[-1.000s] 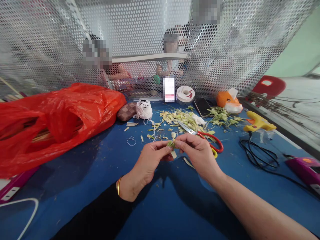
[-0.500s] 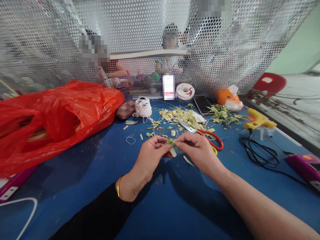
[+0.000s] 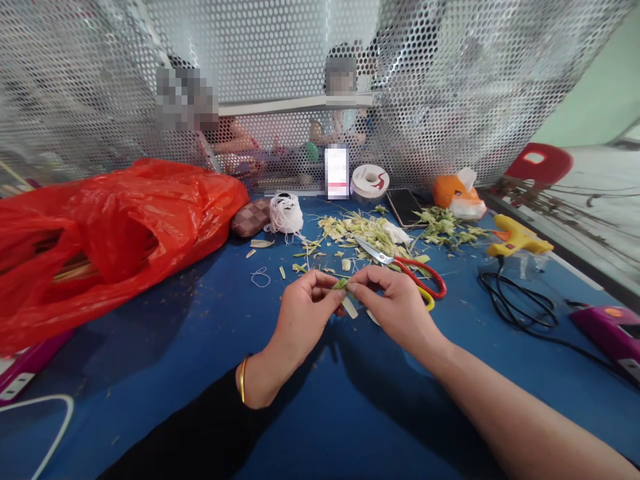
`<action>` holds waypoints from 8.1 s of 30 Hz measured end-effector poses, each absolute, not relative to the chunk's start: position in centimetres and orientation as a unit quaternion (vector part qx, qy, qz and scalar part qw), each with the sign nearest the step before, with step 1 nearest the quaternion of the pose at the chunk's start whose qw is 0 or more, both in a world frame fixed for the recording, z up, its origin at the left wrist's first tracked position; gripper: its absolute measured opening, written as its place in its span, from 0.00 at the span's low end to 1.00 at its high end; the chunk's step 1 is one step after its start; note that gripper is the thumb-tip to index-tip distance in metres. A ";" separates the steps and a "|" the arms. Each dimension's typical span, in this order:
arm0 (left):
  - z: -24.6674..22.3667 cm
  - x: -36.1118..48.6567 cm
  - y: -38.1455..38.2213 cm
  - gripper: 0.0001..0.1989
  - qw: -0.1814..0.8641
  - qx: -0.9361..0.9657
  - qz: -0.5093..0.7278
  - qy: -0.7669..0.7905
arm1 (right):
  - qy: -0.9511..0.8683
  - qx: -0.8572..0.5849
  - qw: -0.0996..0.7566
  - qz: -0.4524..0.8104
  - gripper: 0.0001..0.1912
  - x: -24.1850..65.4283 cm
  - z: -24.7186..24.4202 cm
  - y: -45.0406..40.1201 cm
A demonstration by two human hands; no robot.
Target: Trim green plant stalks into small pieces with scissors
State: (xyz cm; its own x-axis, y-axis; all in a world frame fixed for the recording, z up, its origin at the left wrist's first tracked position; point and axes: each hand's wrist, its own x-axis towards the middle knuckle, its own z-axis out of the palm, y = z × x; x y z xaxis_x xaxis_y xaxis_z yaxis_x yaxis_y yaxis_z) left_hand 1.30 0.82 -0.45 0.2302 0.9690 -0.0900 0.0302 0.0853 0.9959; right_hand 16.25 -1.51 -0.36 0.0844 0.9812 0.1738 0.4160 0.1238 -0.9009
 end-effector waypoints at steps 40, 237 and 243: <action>-0.3 1.4 0.7 0.07 0.604 0.521 0.425 0.428 | -0.628 -0.579 0.479 0.204 0.07 16.6 0.1 -1.5; 0.2 0.3 1.9 0.12 0.712 0.414 0.430 0.370 | -0.392 -0.550 0.598 0.431 0.12 16.3 -0.7 -1.0; 0.0 0.8 1.6 0.11 0.694 0.455 0.433 0.352 | -0.495 -0.468 0.482 0.551 0.18 14.5 -0.5 -2.4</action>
State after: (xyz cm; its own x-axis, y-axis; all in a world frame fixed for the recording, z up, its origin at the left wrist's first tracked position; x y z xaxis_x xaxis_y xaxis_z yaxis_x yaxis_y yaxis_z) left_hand 0.82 1.58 0.01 0.3767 0.9215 -0.0946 -0.2801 0.2106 0.9366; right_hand 14.49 -2.45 -0.46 -0.0974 0.9945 -0.0376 -0.0683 -0.0444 -0.9967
